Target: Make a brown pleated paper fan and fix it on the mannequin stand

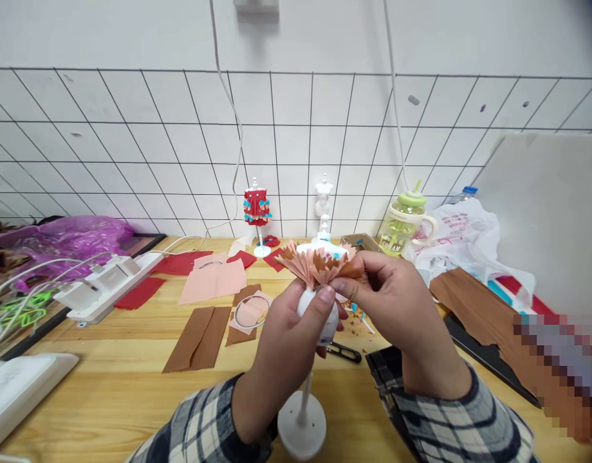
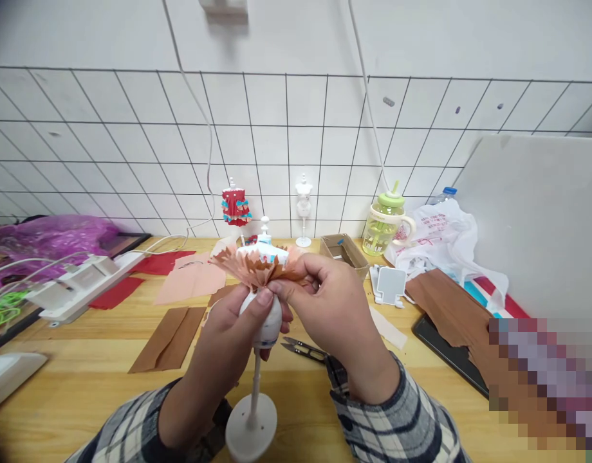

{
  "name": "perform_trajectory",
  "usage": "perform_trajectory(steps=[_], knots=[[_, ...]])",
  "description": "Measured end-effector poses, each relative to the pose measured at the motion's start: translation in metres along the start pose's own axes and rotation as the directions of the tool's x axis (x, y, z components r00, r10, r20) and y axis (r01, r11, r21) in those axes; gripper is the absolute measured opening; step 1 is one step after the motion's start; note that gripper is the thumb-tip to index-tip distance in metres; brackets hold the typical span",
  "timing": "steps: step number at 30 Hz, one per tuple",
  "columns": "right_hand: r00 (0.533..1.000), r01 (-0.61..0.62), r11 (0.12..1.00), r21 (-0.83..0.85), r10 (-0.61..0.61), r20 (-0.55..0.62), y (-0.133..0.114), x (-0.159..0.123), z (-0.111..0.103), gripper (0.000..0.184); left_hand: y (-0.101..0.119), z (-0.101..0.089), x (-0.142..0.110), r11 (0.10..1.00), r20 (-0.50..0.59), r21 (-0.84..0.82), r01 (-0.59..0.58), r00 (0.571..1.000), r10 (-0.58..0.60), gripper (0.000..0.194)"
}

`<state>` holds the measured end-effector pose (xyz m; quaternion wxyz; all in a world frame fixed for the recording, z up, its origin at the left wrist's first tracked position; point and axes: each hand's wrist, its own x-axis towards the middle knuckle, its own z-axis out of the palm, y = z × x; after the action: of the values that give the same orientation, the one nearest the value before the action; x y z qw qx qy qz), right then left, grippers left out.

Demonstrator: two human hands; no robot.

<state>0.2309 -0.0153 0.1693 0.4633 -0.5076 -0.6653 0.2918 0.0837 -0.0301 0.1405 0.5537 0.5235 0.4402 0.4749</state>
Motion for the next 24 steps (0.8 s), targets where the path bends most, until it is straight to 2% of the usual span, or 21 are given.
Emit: perform_trajectory(steps=[4, 7, 10, 13, 16, 21, 24], knots=[[1.000, -0.011, 0.999, 0.044, 0.011, 0.000, 0.002, 0.001, 0.000, 0.018, 0.003, 0.001, -0.004, 0.997, -0.001, 0.078, -0.019, 1.000, 0.019, 0.043], [0.999, -0.014, 1.000, 0.021, 0.015, -0.034, 0.004, 0.003, 0.001, 0.025, 0.005, -0.005, 0.001, 0.999, 0.002, 0.033, 0.002, 1.000, -0.002, 0.043], [1.000, -0.002, 0.996, 0.087, -0.001, 0.029, 0.006, 0.005, 0.003, 0.033, 0.005, -0.013, 0.010, 1.000, -0.049, -0.031, -0.004, 0.999, 0.002, 0.043], [0.999, -0.004, 0.988, 0.154, -0.003, 0.045, 0.007, 0.005, 0.005, 0.027, 0.005, -0.018, 0.016, 0.993, -0.038, -0.115, -0.013, 0.999, 0.008, 0.042], [1.000, 0.004, 0.989, 0.150, -0.007, 0.020, 0.007, 0.005, 0.006, 0.021, 0.004, -0.016, 0.016, 0.994, -0.006, -0.105, 0.021, 1.000, -0.022, 0.041], [0.996, 0.080, 0.995, 0.060, -0.077, -0.053, 0.003, 0.003, 0.002, 0.011, 0.000, -0.010, 0.013, 1.000, 0.007, -0.012, 0.023, 1.000, -0.023, 0.042], [0.981, 0.160, 0.986, -0.051, -0.165, -0.100, 0.000, -0.001, 0.001, 0.009, -0.001, -0.010, 0.013, 1.000, 0.043, -0.025, 0.020, 0.999, -0.018, 0.042]])
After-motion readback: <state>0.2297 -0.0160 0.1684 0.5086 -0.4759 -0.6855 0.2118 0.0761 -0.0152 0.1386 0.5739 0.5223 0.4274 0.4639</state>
